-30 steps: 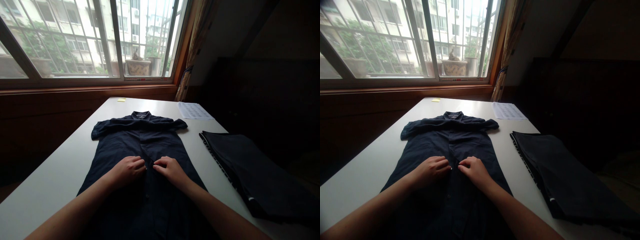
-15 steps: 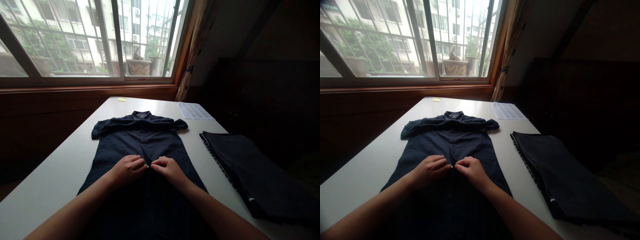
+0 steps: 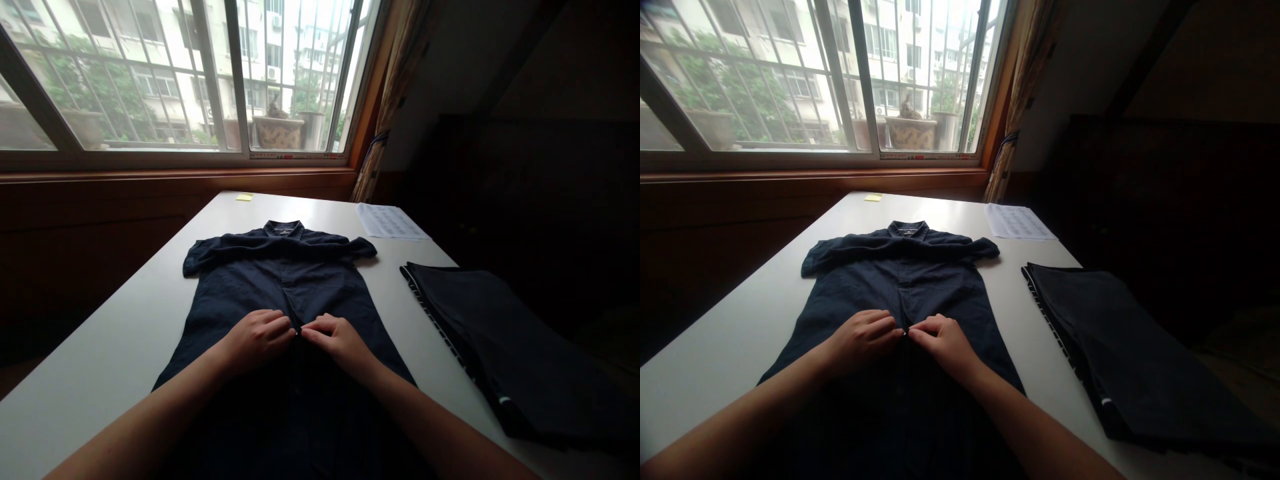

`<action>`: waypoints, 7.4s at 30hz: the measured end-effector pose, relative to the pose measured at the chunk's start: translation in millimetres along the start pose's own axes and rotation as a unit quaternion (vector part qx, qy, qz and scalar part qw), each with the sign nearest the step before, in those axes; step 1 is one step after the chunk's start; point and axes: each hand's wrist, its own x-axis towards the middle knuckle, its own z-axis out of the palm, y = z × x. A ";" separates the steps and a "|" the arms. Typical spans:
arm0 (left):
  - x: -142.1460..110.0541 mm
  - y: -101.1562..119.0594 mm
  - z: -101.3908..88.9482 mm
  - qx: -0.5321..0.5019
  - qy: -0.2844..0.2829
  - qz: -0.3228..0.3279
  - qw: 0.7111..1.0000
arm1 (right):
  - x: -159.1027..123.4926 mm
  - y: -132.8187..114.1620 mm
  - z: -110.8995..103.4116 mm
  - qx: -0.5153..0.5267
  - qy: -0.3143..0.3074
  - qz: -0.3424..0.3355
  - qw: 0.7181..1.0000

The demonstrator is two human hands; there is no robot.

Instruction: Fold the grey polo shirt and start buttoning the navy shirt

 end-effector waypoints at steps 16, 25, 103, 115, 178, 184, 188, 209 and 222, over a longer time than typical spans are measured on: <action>-0.9 2.7 1.2 0.000 0.008 -0.031 0.999 | -1.4 15.1 -7.1 0.024 -0.050 0.002 0.998; 2.9 4.9 -3.0 -0.003 0.029 -0.031 0.999 | 0.3 18.4 -1.3 0.069 -0.047 0.002 0.996; -3.0 3.8 2.1 -0.125 0.020 -0.038 0.991 | -5.6 3.0 -7.7 0.016 -0.035 -0.054 0.998; -3.2 3.6 1.5 -0.139 0.049 -0.032 0.989 | -10.0 3.1 -5.5 -0.006 -0.053 -0.102 0.993; -2.5 1.0 -7.8 -0.100 -0.002 0.039 0.994 | -2.8 10.0 3.8 0.019 -0.023 -0.080 0.996; -4.5 -0.3 -8.8 -0.090 0.020 0.039 0.995 | -1.7 9.6 3.0 0.020 -0.021 -0.082 0.996; -4.6 -0.8 -9.8 -0.083 0.027 0.042 0.995 | -3.0 8.4 3.0 0.022 -0.016 -0.090 0.996; -6.5 -0.5 -8.6 -0.064 0.062 0.026 0.996 | -8.0 11.4 3.3 -0.004 -0.013 -0.147 0.989; -7.6 -0.1 -5.6 -0.082 0.075 0.000 0.994 | -10.1 4.3 -0.8 -0.007 -0.027 -0.146 0.989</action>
